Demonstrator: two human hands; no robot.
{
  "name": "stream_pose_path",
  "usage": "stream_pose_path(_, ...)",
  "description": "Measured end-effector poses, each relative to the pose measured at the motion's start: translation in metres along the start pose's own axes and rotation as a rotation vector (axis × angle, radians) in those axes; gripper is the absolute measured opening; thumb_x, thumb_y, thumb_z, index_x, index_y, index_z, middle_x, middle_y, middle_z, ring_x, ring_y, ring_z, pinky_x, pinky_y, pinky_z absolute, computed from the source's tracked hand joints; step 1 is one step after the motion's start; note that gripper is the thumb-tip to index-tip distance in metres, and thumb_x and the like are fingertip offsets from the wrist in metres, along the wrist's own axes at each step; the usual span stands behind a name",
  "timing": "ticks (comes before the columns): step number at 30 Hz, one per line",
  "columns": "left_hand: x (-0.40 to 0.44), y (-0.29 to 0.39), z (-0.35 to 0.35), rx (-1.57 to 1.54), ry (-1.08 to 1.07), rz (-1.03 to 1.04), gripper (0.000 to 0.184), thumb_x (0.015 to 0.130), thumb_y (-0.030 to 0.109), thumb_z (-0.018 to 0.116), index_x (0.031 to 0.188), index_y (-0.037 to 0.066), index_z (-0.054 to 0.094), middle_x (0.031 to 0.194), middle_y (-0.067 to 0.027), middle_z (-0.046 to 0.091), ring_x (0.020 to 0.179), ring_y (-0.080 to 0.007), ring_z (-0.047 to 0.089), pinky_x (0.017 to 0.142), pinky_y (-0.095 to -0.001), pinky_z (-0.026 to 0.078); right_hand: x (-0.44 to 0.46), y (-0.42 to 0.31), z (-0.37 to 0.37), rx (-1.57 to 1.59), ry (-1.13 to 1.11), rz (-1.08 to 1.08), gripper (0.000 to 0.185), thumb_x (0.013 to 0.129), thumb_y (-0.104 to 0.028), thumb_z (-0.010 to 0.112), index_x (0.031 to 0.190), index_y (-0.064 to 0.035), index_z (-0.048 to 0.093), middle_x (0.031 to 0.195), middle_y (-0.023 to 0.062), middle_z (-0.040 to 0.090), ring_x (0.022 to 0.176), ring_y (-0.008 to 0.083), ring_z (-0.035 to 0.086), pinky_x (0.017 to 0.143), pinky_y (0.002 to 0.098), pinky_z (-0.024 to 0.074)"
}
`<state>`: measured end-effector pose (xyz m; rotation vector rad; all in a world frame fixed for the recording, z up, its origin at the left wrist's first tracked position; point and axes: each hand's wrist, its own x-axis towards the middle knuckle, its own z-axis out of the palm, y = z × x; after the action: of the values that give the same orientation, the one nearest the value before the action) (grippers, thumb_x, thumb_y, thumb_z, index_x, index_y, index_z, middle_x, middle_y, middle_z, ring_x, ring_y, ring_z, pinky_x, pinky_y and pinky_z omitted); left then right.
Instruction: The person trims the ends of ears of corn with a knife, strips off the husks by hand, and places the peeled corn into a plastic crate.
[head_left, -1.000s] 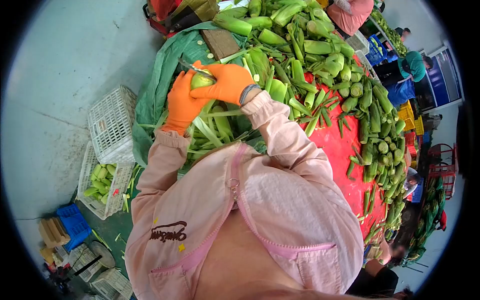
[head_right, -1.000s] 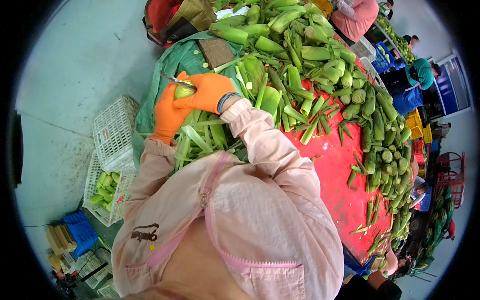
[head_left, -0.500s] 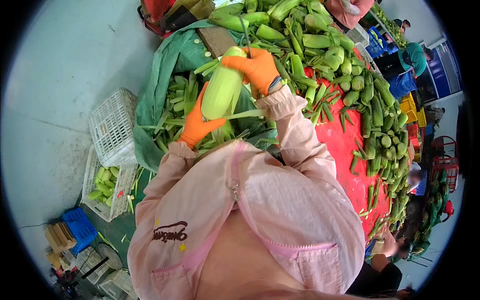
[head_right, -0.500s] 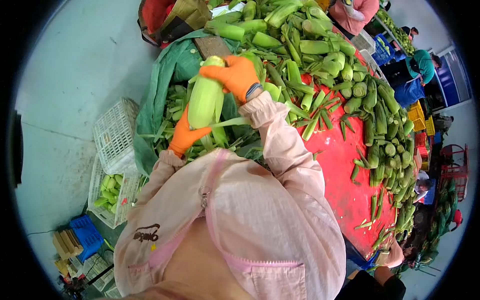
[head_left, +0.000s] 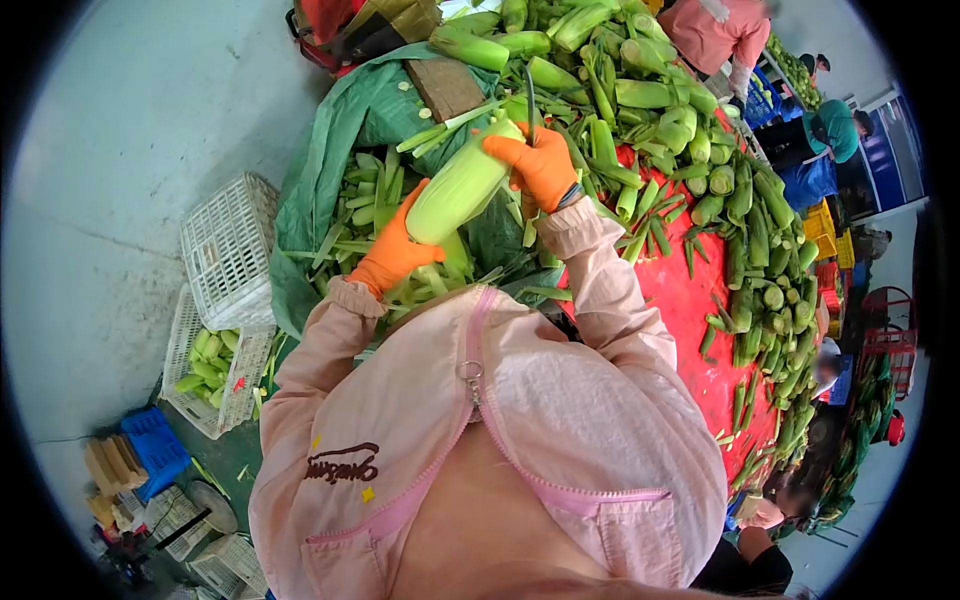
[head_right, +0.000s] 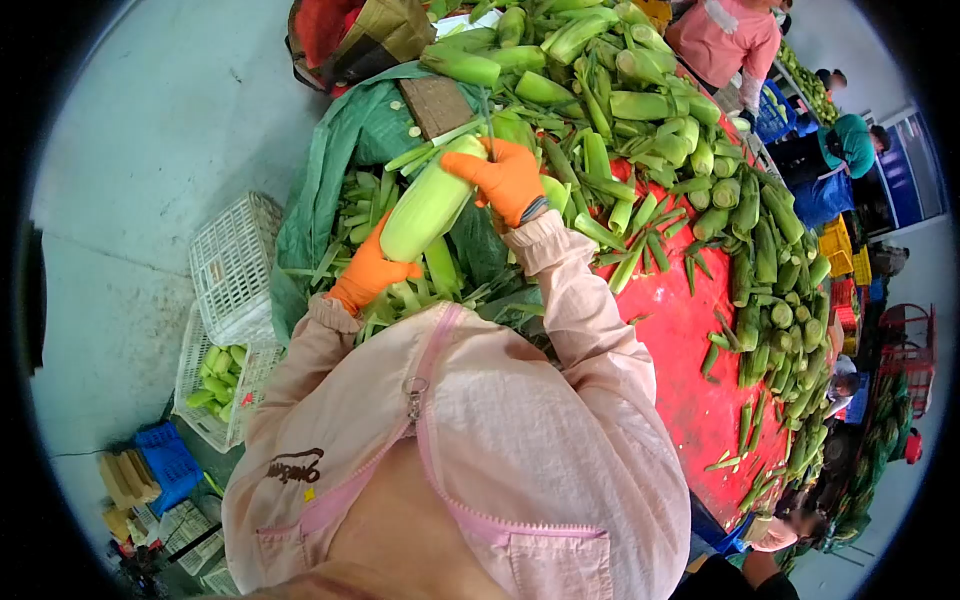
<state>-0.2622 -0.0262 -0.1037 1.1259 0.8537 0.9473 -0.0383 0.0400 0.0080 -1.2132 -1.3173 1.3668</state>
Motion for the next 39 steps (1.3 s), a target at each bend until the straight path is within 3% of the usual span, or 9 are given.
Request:
stream_pose_path(4,0.003,-0.016,-0.012,1.045,-0.006,0.109,0.081,0.077,0.013,0.065,0.150,0.014,0.030,0.102,-0.0173,0.067,0.085,-0.0323,0.067,0.072,-0.0403,0.052,0.006,0.009,0.016,-0.319,-0.017,-0.419,0.046,0.066,-0.033,0.084,0.091,0.0025,0.070,0.073,0.0062,0.067,0.056,0.0128,0.059,0.048,0.0266,0.0441)
stream_pose_path(9,-0.010,-0.014,-0.023,1.310,-0.144,0.231,0.080,0.077,0.029,0.065,0.149,0.014,0.033,0.090,-0.0123,0.069,0.087,-0.0345,0.065,0.072,-0.0464,0.051,0.036,0.036,-0.023,0.216,-0.039,0.016,0.051,0.086,-0.036,0.060,0.106,0.0105,0.064,0.093,0.0204,0.071,0.069,0.0213,0.068,0.061,0.0291,0.0544)
stream_pose_path(12,-0.016,0.026,-0.016,1.052,-0.013,0.057,0.086,0.075,0.032,0.071,0.149,0.011,0.034,0.109,-0.0164,0.067,0.100,-0.0357,0.063,0.080,-0.0430,0.051,0.046,0.068,-0.027,0.735,0.085,0.171,0.031,0.087,-0.038,0.062,0.081,-0.0081,0.061,0.058,0.0022,0.054,0.041,0.0148,0.049,0.038,0.0265,0.0412)
stream_pose_path(14,-0.005,0.032,-0.008,0.806,0.208,0.591,0.097,0.068,0.031,0.080,0.149,0.006,0.033,0.133,-0.0206,0.055,0.118,-0.0375,0.055,0.094,-0.0396,0.047,0.033,0.076,-0.002,0.777,0.119,0.242,0.032,0.088,-0.040,0.062,0.078,-0.0100,0.059,0.056,0.0017,0.053,0.041,0.0148,0.049,0.037,0.0266,0.0405)
stream_pose_path(17,0.005,0.063,0.009,0.815,0.096,0.805,0.105,0.062,0.023,0.086,0.149,0.003,0.032,0.149,-0.0213,0.039,0.132,-0.0377,0.044,0.106,-0.0387,0.038,0.003,0.105,0.036,0.675,-0.020,0.340,0.043,0.091,-0.054,0.056,0.078,-0.0135,0.058,0.054,0.0013,0.052,0.040,0.0144,0.049,0.034,0.0264,0.0382)
stream_pose_path(25,0.001,0.045,-0.002,-0.227,0.137,0.389,0.076,0.072,-0.006,0.070,0.142,-0.001,0.041,0.145,-0.0105,0.046,0.131,-0.0218,0.047,0.105,-0.0351,0.041,-0.063,0.084,0.031,0.743,-0.506,0.616,0.059,0.095,-0.052,0.048,0.118,0.0000,0.064,0.072,0.0057,0.067,0.045,0.0089,0.049,0.044,0.0206,0.0429)
stream_pose_path(28,-0.010,0.055,-0.007,-0.269,0.220,0.294,0.077,0.072,-0.005,0.072,0.143,0.002,0.041,0.141,-0.0086,0.049,0.126,-0.0192,0.051,0.104,-0.0343,0.042,-0.062,0.060,0.022,0.391,-0.374,0.219,0.044,0.091,-0.020,0.044,0.117,0.0104,0.061,0.064,0.0087,0.064,0.039,0.0076,0.044,0.039,0.0197,0.0401)
stream_pose_path(32,-0.015,0.025,-0.012,0.014,0.202,0.295,0.073,0.070,0.005,0.081,0.136,0.004,0.049,0.131,-0.0070,0.057,0.105,-0.0157,0.062,0.092,-0.0306,0.049,-0.044,0.044,0.027,-0.721,-0.134,-0.526,0.044,0.085,-0.009,0.055,0.128,-0.0121,0.063,0.087,0.0117,0.069,0.074,0.0259,0.067,0.073,0.0349,0.0550)
stream_pose_path(39,-0.042,0.008,-0.002,0.268,0.178,0.177,0.065,0.066,0.021,0.085,0.122,0.002,0.058,0.106,-0.0060,0.068,0.093,-0.0143,0.065,0.082,-0.0300,0.052,-0.044,0.045,0.052,-1.086,-0.347,-0.498,0.038,0.078,-0.021,0.061,0.115,-0.0116,0.062,0.082,0.0137,0.067,0.075,0.0356,0.065,0.065,0.0479,0.0507)
